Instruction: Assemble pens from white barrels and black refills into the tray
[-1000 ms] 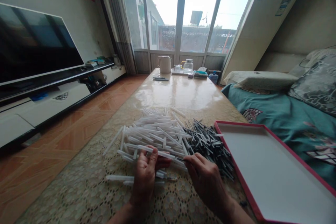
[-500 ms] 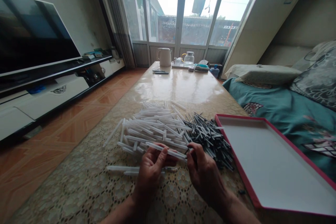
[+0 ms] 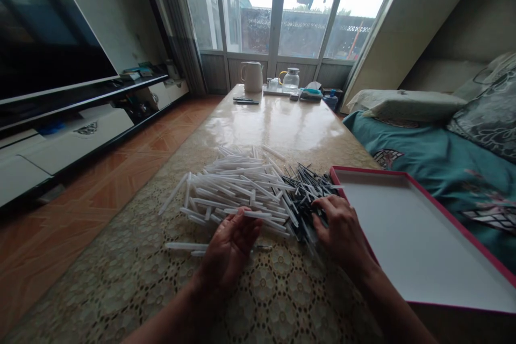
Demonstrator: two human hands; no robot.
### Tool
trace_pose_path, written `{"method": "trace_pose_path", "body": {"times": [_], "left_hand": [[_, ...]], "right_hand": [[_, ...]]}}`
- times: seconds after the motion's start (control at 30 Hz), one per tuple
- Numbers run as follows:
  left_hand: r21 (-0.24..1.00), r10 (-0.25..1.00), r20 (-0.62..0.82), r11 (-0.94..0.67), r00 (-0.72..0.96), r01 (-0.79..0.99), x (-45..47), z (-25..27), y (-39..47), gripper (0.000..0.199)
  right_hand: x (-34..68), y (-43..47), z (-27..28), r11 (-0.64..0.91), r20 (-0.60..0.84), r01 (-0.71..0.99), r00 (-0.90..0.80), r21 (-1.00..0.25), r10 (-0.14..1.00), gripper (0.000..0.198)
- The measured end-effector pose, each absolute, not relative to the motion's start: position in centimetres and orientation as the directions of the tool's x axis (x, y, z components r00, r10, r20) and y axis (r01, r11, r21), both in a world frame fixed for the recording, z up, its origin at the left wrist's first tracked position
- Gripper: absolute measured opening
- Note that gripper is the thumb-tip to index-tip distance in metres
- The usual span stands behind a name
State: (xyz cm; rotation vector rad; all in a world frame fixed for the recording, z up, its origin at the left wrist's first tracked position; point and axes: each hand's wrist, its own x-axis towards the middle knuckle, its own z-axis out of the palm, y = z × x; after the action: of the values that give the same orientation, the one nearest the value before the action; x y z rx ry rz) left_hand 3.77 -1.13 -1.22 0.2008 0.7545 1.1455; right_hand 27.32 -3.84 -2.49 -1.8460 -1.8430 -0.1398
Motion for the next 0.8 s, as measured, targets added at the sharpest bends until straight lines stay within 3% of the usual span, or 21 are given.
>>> {"method": "trace_pose_path", "body": {"times": [0.1, 0.27, 0.33, 0.4, 0.47, 0.6, 0.7, 0.8], "left_hand": [[0.515, 0.884, -0.423, 0.415, 0.199, -0.75, 3.6, -1.2, -1.1, 0.023], [0.6, 0.925, -0.342, 0.353, 0.169, -0.718, 3.6, -1.6, -1.0, 0.006], [0.641, 0.936, -0.313, 0.333, 0.161, -0.692, 3.6, -1.8, -1.1, 0.01], [0.673, 0.942, -0.298, 0.322, 0.154, -0.666, 3.7, -1.9, -1.2, 0.018], [0.698, 0.946, -0.288, 0.315, 0.15, -0.644, 3.9, -1.9, -1.4, 0.025], [0.738, 0.951, -0.281, 0.299, 0.127, -0.605, 4.0, -1.7, -1.5, 0.032], [0.754, 0.957, -0.268, 0.282, 0.115, -0.593, 4.1, -1.7, -1.6, 0.032], [0.763, 0.959, -0.26, 0.278, 0.117, -0.583, 4.0, -1.7, -1.6, 0.031]], "right_hand": [[26.6, -3.8, -2.7, 0.045, 0.371, 0.968, 0.052, -0.249, 0.927, 0.01], [26.1, -3.7, -2.9, 0.022, 0.37, 0.976, 0.061, -0.217, 0.927, 0.007], [26.2, -3.7, -2.9, 0.03, 0.386, 0.97, 0.067, -0.24, 0.92, 0.007], [26.3, -3.8, -2.8, 0.059, 0.424, 0.94, 0.094, -0.335, 0.901, 0.008], [26.0, -4.0, -2.5, 0.11, 0.439, 0.854, 0.147, -0.508, 0.887, 0.009], [24.4, -4.6, -2.1, 0.212, 0.331, 0.535, 0.136, -0.818, 0.934, 0.011], [23.0, -4.8, -2.2, 0.256, 0.302, 0.361, 0.075, -0.897, 0.95, 0.011], [22.0, -5.0, -2.3, 0.284, 0.32, 0.324, 0.06, -0.902, 0.946, 0.01]]}}
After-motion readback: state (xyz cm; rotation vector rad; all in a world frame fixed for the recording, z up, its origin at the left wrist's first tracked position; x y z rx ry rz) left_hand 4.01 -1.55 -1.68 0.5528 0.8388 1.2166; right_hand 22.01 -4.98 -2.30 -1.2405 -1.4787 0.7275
